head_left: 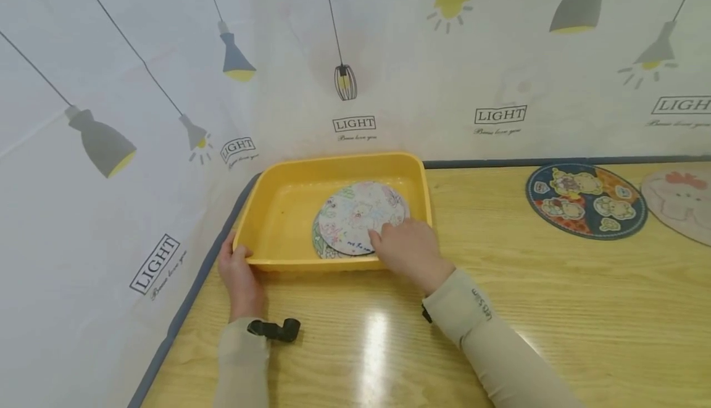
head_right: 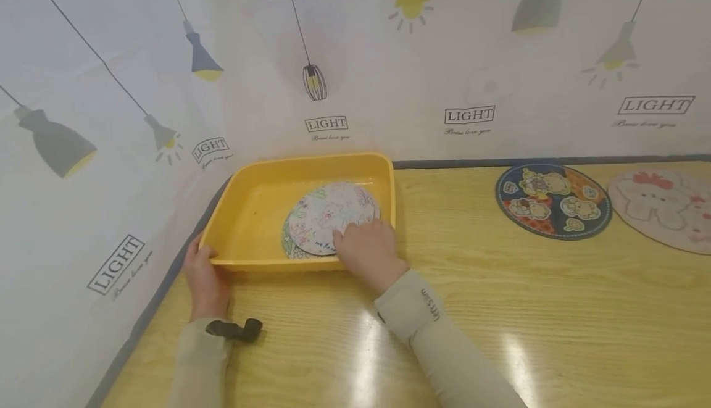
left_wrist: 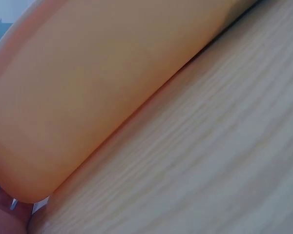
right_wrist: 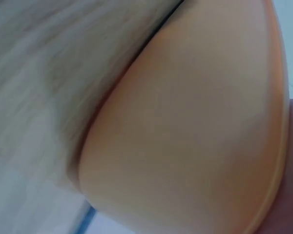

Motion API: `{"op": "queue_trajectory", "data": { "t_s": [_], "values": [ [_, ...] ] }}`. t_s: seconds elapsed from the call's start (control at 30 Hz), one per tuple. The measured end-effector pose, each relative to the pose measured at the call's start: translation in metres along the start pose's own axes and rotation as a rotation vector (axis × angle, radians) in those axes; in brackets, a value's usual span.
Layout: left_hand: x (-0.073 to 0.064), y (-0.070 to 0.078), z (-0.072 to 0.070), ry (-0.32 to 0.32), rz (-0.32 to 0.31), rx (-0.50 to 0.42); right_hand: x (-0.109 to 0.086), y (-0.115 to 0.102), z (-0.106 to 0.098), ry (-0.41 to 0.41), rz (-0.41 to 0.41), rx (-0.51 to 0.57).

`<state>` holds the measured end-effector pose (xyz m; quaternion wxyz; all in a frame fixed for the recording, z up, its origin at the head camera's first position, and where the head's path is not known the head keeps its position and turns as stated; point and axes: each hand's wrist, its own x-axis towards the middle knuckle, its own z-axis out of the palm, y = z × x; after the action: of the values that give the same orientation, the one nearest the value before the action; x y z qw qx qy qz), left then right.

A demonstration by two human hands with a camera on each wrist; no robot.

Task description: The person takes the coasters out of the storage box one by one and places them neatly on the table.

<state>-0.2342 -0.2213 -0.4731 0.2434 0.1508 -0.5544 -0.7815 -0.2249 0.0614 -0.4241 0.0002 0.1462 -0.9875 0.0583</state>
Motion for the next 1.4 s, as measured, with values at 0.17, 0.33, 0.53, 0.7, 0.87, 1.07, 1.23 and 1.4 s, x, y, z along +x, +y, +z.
{"op": "queue_trajectory", "data": {
  "t_s": [0.17,0.33,0.53,0.7,0.87,1.07,1.23,1.4],
  "values": [
    [0.000,-0.001,0.002,-0.020,0.043,0.018,0.002,0.004,-0.001,-0.025,0.014,0.050],
    [0.000,-0.002,0.003,-0.022,0.051,0.017,0.004,0.006,-0.001,-0.007,0.015,0.086],
    [0.000,-0.003,0.001,-0.027,0.049,0.031,0.003,0.007,-0.002,0.012,0.000,0.154],
    [0.001,-0.003,-0.002,-0.026,0.047,0.040,0.001,0.006,-0.004,-0.007,-0.031,0.258],
    [0.003,-0.003,-0.004,-0.012,0.056,0.037,0.002,0.005,-0.006,-0.031,-0.082,0.321],
    [0.004,-0.003,-0.003,-0.010,0.057,0.038,0.006,0.007,-0.007,0.012,-0.133,0.338],
    [0.004,-0.003,-0.001,-0.011,0.049,0.059,0.011,0.011,-0.005,0.045,-0.099,0.391],
    [0.002,-0.002,0.002,-0.020,0.036,0.045,0.012,0.014,-0.004,0.050,-0.058,0.467]
  ]
}}
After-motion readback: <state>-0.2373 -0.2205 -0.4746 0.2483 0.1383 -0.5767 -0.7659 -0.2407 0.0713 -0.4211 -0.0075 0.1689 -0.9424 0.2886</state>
